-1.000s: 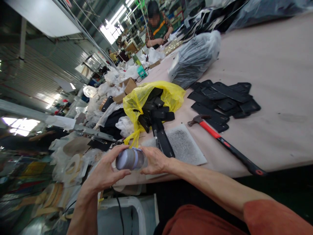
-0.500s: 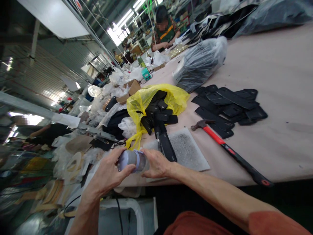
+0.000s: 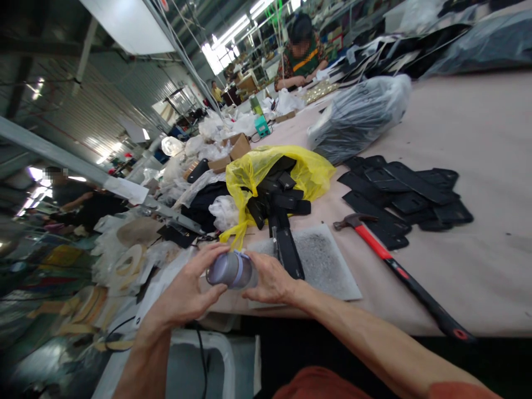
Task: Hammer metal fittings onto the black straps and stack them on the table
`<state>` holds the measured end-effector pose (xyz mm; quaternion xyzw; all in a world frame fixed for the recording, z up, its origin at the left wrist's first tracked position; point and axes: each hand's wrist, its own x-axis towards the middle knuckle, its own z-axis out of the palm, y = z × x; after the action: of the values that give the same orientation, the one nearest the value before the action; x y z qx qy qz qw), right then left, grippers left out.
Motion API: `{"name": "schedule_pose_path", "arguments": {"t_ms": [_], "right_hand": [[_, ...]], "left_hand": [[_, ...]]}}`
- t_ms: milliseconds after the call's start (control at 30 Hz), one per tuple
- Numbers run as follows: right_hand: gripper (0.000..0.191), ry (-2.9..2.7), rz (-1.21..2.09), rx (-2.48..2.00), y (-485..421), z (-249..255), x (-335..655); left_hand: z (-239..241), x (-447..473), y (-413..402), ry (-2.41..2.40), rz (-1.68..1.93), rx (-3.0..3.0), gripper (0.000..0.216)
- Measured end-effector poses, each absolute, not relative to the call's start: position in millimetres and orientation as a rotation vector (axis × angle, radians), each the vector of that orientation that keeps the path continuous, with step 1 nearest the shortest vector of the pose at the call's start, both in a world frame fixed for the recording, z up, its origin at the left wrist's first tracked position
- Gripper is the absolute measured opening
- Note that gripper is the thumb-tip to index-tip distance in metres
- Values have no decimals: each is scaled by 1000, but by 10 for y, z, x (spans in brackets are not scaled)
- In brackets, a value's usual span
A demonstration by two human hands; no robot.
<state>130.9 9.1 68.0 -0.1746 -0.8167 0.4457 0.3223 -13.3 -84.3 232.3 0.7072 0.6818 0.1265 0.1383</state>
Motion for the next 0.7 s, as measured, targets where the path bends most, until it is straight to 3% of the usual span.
{"name": "schedule_pose_path", "arguments": {"t_ms": [67,167,267,367,467,567,700], "right_hand": [[80,-2126,1182,-464,85,665,1296],[80,-2129,1185,-461,76,656,1289],[77,-2137,1175,-445,71,648,1279],[79,-2126,1169,-430,68,619,1259],[80,-2105,1159,-442,64,593,1241],[77,-2121,1166,-450,58,602,1238],[73,-2154,1221,-427,41,627,1240]], "left_hand": [[2344,-152,-860,1838,418,2076,67],[2300,-169,-865,2027,464,2008,79],[2237,-156,-866,2223,422,1903,66],[2248,-165,-884,2043,415,1956,54],[2279,-214,-902,1789,476,2030,70],[2242,-236,-914,2003,559,1964,85],[2174,-199,-944,2254,540,1815,67]]}}
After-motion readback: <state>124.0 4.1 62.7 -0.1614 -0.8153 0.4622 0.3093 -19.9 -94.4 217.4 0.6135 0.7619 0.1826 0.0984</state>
